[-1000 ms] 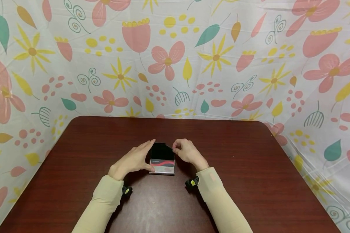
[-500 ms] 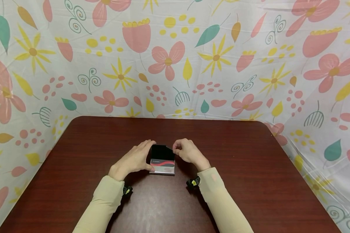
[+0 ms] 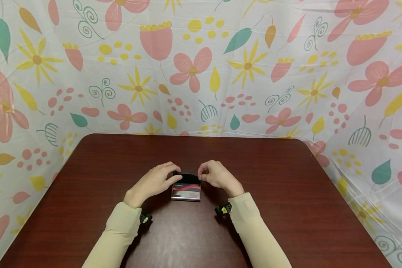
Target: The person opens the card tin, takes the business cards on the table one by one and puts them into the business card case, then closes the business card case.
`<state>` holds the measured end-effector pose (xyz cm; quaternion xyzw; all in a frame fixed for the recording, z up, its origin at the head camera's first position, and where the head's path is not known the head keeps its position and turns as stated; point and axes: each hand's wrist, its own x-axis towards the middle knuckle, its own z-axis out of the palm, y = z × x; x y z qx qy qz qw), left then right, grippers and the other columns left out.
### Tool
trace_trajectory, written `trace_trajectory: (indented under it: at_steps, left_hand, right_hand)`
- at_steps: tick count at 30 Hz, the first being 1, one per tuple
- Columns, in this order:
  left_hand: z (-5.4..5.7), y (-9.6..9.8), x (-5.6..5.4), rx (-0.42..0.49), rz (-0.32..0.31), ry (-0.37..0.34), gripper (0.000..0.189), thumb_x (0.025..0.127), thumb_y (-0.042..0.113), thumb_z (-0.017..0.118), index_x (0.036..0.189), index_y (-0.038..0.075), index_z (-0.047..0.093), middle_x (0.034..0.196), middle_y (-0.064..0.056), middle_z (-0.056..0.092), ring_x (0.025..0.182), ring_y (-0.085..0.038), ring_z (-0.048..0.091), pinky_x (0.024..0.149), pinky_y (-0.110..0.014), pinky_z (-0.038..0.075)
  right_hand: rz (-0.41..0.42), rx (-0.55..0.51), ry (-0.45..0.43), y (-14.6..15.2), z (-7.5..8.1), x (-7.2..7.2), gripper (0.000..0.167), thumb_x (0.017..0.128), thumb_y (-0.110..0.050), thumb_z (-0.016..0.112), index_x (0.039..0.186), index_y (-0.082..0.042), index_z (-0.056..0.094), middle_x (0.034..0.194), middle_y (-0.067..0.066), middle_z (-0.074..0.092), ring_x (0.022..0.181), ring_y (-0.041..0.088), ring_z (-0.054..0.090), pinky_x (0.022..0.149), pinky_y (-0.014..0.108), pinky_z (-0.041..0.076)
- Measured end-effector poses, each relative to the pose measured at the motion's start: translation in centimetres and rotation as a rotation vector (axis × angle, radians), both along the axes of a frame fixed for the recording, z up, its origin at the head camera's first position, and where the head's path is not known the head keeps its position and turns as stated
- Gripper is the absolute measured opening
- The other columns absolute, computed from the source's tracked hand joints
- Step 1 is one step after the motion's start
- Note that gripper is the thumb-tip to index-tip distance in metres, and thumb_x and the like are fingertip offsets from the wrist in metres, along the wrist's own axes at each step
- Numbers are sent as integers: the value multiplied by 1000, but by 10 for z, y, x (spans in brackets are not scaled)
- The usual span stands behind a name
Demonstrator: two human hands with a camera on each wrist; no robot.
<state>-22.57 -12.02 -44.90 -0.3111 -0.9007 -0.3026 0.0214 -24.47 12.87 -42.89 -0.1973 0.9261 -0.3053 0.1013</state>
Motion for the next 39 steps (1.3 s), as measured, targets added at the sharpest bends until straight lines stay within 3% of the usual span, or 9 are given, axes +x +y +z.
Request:
trace_trajectory:
  at_steps: [5,12,16,21,26,32,35,39]
  left_hand:
    - [2,-1,-1,48,-54,21,12,98,21,63,103,14,71,99,9,64,85,-7,60,76,-31,50]
    - [0,0,-2,56,-85,-90,6,95,21,67,100,18,69,98,9,65,87,-8,61,76,-33,51]
    - [-3,1,-2,44,-78,-156,9,94,24,69,101,20,70,98,10,66,81,-6,59,72,-29,50]
    - [-2,3,0,43,-91,-180,11,94,26,68,101,19,74,97,10,66,83,-6,60,75,-32,51]
    - [-2,3,2,26,-111,-200,19,93,26,69,106,13,73,102,6,67,89,-11,61,79,-36,51]
    - [-5,2,5,-3,-84,-250,44,92,31,70,126,4,64,122,-7,65,108,-20,61,90,-38,49]
    - [-6,1,8,-21,-65,-266,51,91,34,71,130,3,62,126,-9,63,114,-20,60,93,-38,48]
    - [-7,2,10,-64,-64,-231,52,90,37,71,129,4,63,126,-9,64,115,-20,60,92,-36,48]
  right_hand:
    - [36,-15,-45,1,1,1,12,87,-6,73,82,-17,72,78,-7,66,70,14,55,62,30,46]
    - [38,-17,-86,2,0,4,13,86,-8,74,90,-19,77,88,-9,69,83,13,57,69,31,49]
    - [38,-29,-90,1,-2,7,12,86,-9,75,93,-18,79,94,-6,69,81,14,57,65,31,49]
    - [51,-28,-107,1,-5,10,12,86,-10,75,94,-18,79,96,-5,69,76,15,56,61,30,48]
    - [102,-18,-75,2,-6,13,13,87,-10,74,99,-14,78,100,-3,69,77,15,56,61,30,49]
    - [143,40,-20,3,-9,15,15,87,-12,75,102,-14,77,105,-1,69,83,14,57,65,30,50]
    - [152,80,11,3,-9,16,19,87,-15,76,105,-13,76,106,0,69,92,17,60,72,32,50]
    - [160,117,50,3,-9,20,26,86,-18,77,111,-11,74,110,3,68,105,20,61,83,35,50]
